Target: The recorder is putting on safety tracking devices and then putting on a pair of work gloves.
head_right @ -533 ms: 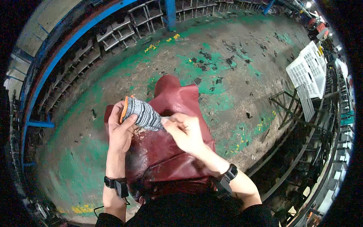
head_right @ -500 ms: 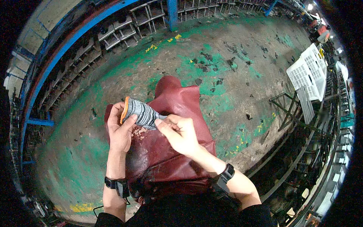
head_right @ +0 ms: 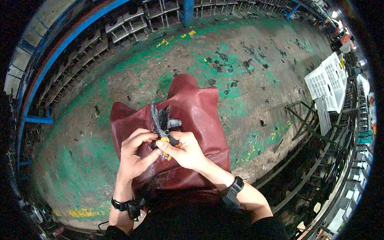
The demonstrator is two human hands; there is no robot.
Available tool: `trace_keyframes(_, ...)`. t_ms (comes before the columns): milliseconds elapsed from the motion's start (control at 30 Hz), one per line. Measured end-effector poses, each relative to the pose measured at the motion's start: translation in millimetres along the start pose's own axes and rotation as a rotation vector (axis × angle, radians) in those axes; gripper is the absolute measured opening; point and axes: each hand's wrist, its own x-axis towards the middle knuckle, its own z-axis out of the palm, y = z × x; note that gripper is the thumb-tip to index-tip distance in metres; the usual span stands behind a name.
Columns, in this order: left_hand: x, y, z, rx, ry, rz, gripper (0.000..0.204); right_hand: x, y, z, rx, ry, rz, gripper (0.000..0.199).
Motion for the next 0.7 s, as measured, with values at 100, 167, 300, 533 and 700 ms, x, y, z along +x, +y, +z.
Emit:
trace_keyframes(100,-8,-4,-3,0.092,-0.036,-0.016,0.031,5,1,1,-0.036,-0.062,0.008,0.03)
trace_keyframes(167,-12,-8,-5,-0.07,0.047,-0.095,0.021,9,1,5,-0.039,-0.097,-0.019,0.036)
trace_keyframes(300,-13,-21,-13,-0.494,0.467,-0.321,0.007,19,0,9,0.12,0.063,-0.009,0.033)
trace_keyframes(533,-21,-46,-66,-0.768,0.903,-0.271,0.024,24,-1,-33,0.835,0.011,0.105,0.021)
trace_keyframes(700,-24,-35,-57,-0.329,0.599,-0.306,0.025,28,0,-28,0.777,0.028,0.085,0.021)
